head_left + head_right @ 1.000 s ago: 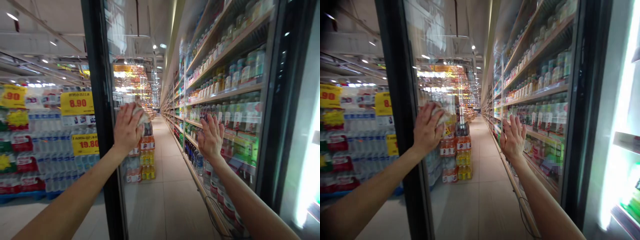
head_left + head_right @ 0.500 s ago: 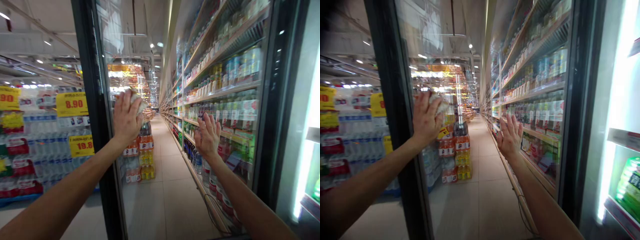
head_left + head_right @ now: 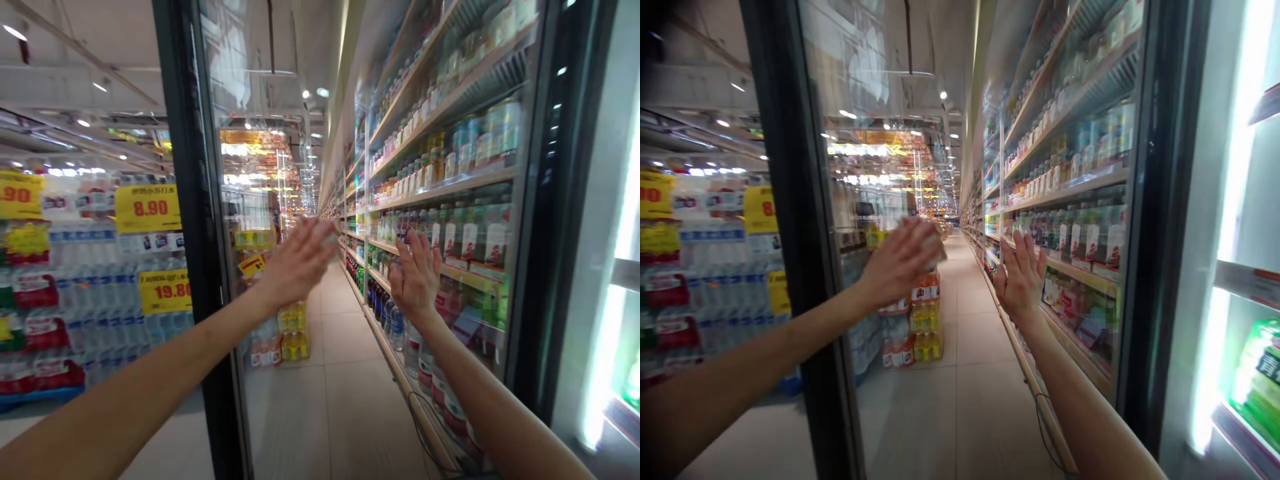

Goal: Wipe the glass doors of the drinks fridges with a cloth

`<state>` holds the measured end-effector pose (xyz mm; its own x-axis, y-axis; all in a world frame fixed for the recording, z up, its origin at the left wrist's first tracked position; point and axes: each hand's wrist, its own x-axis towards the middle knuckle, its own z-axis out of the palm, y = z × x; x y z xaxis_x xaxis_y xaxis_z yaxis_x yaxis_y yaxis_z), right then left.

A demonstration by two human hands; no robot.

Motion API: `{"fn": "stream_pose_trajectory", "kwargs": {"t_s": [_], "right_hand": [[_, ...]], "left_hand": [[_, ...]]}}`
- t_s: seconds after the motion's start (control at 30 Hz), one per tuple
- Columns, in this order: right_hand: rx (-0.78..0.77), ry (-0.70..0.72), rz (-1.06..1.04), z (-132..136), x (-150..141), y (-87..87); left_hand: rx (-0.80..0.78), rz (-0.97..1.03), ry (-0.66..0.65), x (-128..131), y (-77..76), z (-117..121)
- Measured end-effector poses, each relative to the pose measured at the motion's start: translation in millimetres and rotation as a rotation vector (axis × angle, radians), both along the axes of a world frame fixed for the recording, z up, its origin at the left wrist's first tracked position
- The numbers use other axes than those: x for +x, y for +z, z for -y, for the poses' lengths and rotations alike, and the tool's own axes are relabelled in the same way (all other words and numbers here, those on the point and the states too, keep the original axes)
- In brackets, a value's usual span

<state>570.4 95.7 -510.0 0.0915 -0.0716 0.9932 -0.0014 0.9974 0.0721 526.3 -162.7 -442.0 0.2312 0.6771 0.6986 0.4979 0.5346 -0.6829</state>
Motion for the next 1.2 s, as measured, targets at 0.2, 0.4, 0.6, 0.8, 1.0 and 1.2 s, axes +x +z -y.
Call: {"fn": "stream_pose_trajectory", "kwargs": {"t_s": [0.2,0.4,0.6,0.8,1.0,1.2], "right_hand": [[0.014,-0.005,-0.013,-1.6,-1.3,-0.6],[0.012,-0.005,-0.022,-0.9,-0.5,-0.5],[0.014,-0.017,-0.018,-1.3,0.5,-0.3],[-0.001,-0.011,-0.013,-0.8,0.1,-0.4],[0.000,0.003,-0.010,-1.5,0.1,-1.2],[-0.007,0.006,-0.004,-0.7,0.6,-1.7]], "left_hand": [[-0.300,-0.057,0.035,-0.2,0.5,2.1],[0.288,0.023,0.017,-2.0,9.0,-6.8],[-0.424,-0.086,0.055,5.9,-12.9,-13.1],[0.392,0.026,0.067,-2.9,26.3,1.5],[-0.461,-0.071,0.040,3.4,-13.2,0.2],[0.390,0.029,0.049,-7.1,17.2,18.7]]}}
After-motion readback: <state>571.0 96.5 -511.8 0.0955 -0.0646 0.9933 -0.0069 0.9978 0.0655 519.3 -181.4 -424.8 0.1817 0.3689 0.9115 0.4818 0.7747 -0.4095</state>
